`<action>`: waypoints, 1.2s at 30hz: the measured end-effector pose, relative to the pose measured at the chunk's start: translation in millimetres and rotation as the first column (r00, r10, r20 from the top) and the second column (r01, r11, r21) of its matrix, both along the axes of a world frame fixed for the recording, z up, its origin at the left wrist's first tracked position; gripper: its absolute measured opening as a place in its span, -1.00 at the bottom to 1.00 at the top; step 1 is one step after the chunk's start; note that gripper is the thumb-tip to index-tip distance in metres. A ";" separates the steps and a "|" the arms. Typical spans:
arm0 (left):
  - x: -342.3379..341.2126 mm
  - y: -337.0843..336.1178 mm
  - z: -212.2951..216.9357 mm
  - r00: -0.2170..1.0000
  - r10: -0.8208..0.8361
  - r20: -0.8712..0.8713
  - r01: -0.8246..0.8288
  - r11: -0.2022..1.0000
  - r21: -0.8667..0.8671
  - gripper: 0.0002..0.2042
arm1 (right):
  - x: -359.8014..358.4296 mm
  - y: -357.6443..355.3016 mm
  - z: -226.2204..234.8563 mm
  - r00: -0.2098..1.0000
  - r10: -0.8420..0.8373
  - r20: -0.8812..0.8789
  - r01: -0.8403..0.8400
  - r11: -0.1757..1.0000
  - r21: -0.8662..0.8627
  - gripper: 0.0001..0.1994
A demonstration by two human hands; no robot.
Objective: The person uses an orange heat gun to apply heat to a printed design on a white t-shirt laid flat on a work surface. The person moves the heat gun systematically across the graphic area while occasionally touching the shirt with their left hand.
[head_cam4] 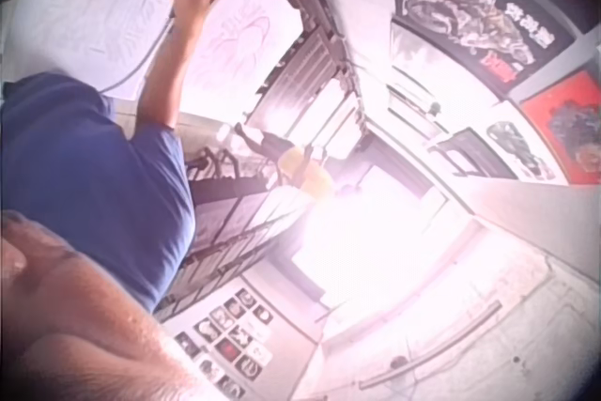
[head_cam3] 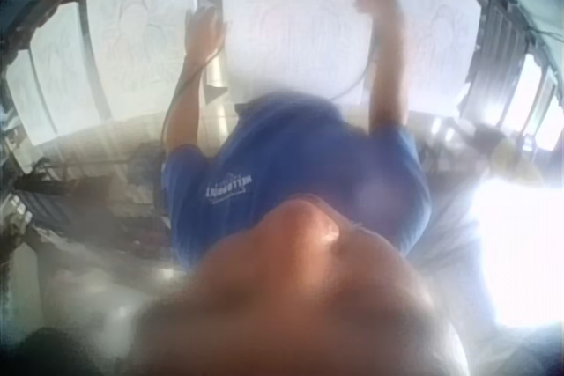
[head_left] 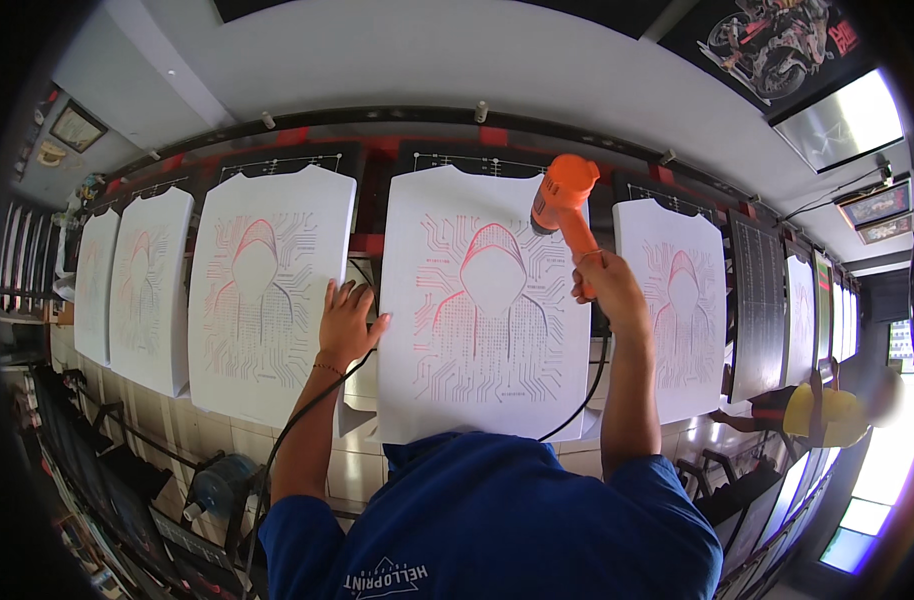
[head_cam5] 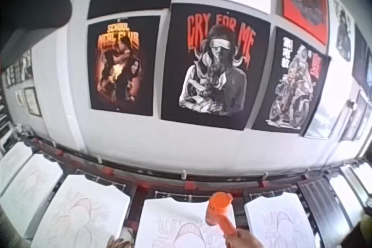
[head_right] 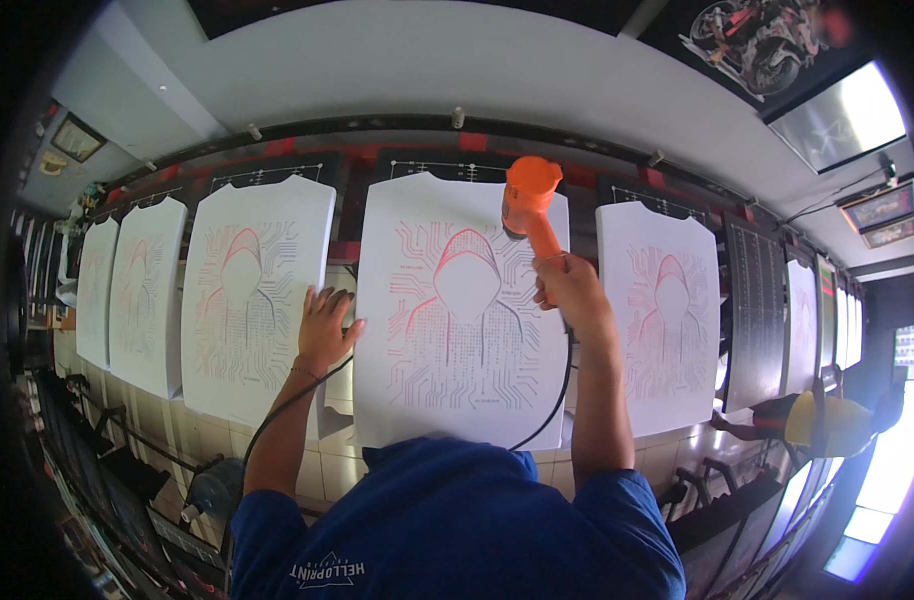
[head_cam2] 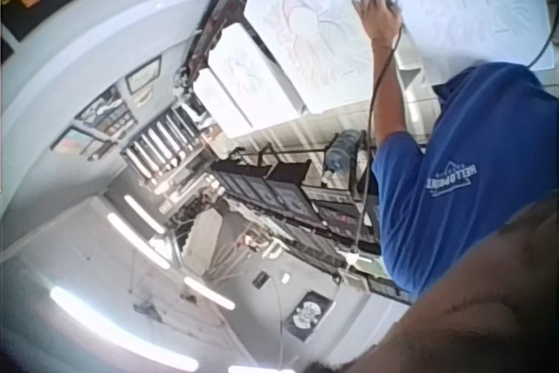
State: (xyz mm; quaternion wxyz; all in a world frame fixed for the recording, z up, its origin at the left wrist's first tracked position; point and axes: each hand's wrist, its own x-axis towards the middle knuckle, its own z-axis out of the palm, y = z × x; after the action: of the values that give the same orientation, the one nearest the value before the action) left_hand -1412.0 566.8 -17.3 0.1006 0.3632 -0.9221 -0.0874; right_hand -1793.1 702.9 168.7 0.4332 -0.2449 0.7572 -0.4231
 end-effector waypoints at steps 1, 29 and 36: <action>0.2 -0.5 -0.5 1.000 -0.005 -0.003 0.005 1.000 -0.005 -0.51 | -4.0 1.0 0.4 1.000 -0.007 0.001 0.007 1.000 -0.008 -0.68; -0.7 0.3 -0.3 1.000 -0.025 -0.013 0.024 1.000 -0.019 -0.53 | 3.5 25.1 3.8 0.997 -0.016 0.073 0.018 1.000 -0.023 -0.65; 0.0 -0.8 -5.2 1.000 -0.019 -0.014 0.019 0.998 -0.053 -0.53 | 5.7 30.0 3.1 0.997 -0.023 0.075 0.022 0.999 0.024 -0.71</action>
State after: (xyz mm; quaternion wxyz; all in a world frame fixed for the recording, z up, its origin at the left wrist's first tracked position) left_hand -1412.0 565.9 -22.5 0.1161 0.3509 -0.9268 -0.0667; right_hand -1787.4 732.9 171.8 0.4595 -0.2151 0.7480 -0.4280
